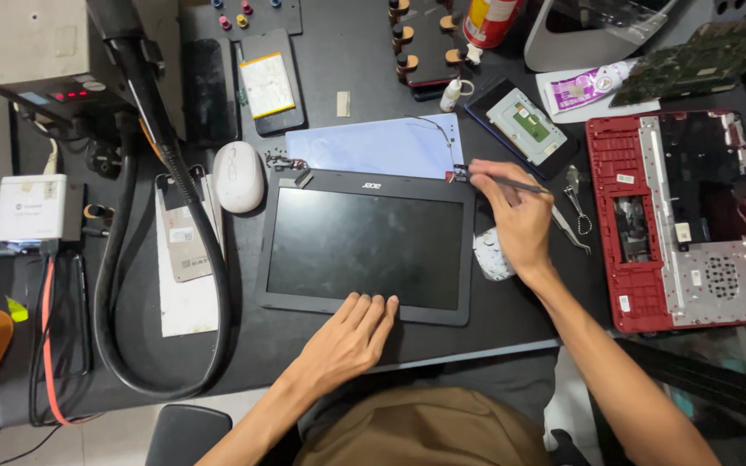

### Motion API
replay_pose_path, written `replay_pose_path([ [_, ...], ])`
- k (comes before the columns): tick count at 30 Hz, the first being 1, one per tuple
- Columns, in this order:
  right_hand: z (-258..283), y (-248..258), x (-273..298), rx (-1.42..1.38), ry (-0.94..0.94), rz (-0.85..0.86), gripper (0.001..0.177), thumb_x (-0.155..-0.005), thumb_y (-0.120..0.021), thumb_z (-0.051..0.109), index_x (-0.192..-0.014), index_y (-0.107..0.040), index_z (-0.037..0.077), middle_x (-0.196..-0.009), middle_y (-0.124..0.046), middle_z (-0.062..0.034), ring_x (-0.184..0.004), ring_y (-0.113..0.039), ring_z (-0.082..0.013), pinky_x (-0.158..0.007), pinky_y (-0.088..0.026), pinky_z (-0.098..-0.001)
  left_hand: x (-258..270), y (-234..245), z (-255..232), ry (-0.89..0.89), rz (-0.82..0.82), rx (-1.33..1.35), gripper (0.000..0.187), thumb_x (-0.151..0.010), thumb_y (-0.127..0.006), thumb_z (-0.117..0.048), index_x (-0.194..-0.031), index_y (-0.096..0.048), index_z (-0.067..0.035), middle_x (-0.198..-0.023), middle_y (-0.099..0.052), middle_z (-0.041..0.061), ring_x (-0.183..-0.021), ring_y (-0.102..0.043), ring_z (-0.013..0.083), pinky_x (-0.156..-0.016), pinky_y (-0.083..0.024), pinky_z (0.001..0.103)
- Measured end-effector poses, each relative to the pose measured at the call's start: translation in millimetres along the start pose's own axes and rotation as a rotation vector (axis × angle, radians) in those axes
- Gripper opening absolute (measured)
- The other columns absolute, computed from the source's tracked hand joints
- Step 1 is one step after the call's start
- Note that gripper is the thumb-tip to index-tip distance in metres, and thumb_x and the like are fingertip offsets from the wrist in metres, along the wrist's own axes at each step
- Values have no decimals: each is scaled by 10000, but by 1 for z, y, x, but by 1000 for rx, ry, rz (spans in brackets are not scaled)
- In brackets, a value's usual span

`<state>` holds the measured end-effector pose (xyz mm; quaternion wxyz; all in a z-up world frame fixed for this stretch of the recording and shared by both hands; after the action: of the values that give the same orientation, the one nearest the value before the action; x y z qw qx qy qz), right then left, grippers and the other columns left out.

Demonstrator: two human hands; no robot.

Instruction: The person disassembles a red laptop, removing the bottom case and using a prying tool to detach the screen bezel. They then reattach the screen assembly to the laptop body, securing it with screws using a screwdriver.

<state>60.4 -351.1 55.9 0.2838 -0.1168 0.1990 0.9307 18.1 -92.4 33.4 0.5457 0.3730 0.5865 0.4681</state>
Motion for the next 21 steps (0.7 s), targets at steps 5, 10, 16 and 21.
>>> replay_pose_path([
  [5, 6, 43, 28, 270, -7, -16, 139, -1033, -678, 32, -1147, -744, -9, -1023, -653, -96, -929, -669, -115, -805, -562, -228, -8, 0, 5, -14, 26, 57, 536, -818, -626, -123, -1294, -587, 118, -1175, -619, 232, -1080, -610, 351, -1027, -466, 464],
  [10, -21, 72, 71, 123, -313, -17, 140, -1060, -623, 78, -1142, -722, 22, -892, -742, -78, -846, -688, -123, -747, -514, -229, -23, -5, 15, 34, 106, 263, 520, -762, -733, -281, -1127, -614, 70, -1056, -597, 202, -986, -578, 359, -942, -458, 463],
  [16, 42, 78, 87, 519, 44, -33, 173, -979, -673, 90, -1125, -702, 2, -1041, -764, -133, -981, -727, -235, -903, -539, -328, -45, -13, 19, 88, 157, 319, 411, -863, -743, -379, -948, -601, -2, -901, -559, 144, -858, -540, 328, -802, -436, 443],
  [21, 23, 79, 107, 336, -150, -30, 175, -1018, -624, 78, -1166, -675, 1, -996, -760, -127, -917, -739, -174, -820, -567, -288, -60, -22, 14, 60, 251, 377, 326, -900, -716, -331, -951, -591, -34, -900, -572, 136, -886, -559, 322, -822, -442, 435],
])
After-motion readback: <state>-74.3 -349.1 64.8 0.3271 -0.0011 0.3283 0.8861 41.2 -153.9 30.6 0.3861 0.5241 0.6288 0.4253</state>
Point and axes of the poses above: each hand's wrist, its own x-axis away from the middle knuckle, its own y-axis out of the back of the hand, z = x × y, the point moved 9 cm from there along -x, towards the middle knuckle
